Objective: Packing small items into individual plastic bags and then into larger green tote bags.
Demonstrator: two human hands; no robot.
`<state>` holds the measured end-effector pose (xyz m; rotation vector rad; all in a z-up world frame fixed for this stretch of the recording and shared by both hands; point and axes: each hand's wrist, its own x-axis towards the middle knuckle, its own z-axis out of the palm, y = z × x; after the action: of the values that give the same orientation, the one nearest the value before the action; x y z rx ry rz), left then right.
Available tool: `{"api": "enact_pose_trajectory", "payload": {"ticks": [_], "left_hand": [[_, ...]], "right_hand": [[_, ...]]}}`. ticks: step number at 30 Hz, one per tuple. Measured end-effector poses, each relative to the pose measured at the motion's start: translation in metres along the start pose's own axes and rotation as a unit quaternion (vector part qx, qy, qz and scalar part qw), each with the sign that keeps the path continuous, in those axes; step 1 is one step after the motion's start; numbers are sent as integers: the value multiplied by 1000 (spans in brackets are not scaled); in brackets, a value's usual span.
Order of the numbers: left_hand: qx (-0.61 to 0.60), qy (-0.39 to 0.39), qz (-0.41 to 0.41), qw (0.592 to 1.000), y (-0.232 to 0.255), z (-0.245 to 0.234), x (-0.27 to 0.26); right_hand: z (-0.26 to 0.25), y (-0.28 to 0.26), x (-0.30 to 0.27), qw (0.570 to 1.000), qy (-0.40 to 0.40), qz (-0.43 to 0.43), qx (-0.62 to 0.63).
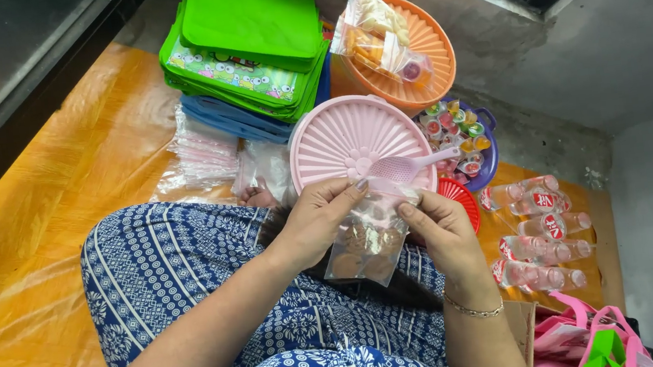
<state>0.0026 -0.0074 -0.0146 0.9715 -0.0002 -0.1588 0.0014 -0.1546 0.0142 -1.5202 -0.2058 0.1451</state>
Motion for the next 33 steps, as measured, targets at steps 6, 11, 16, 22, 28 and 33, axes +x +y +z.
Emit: {"api": "enact_pose_trajectory", "payload": {"ticks": [6, 11, 16, 22, 28, 33], "left_hand": [[6, 23, 12, 1000, 5, 6, -7], [34, 4, 23, 999, 12, 6, -7], [85, 0, 37, 996, 10, -1, -6], [125, -22, 36, 991, -1, -3, -6], [107, -31, 35, 993, 1, 0, -7], [38, -22, -8, 999, 0, 3, -3]], "right_hand": [[-23, 34, 4, 997, 55, -18, 52], [-16, 27, 6, 996, 72, -57, 22], [-13, 24, 3, 996, 66, -62, 15], [-2, 21, 3, 996, 36, -86, 4], [-6, 25, 3, 994, 49, -101, -15], [-26, 49, 6, 991, 103, -77, 41]]}}
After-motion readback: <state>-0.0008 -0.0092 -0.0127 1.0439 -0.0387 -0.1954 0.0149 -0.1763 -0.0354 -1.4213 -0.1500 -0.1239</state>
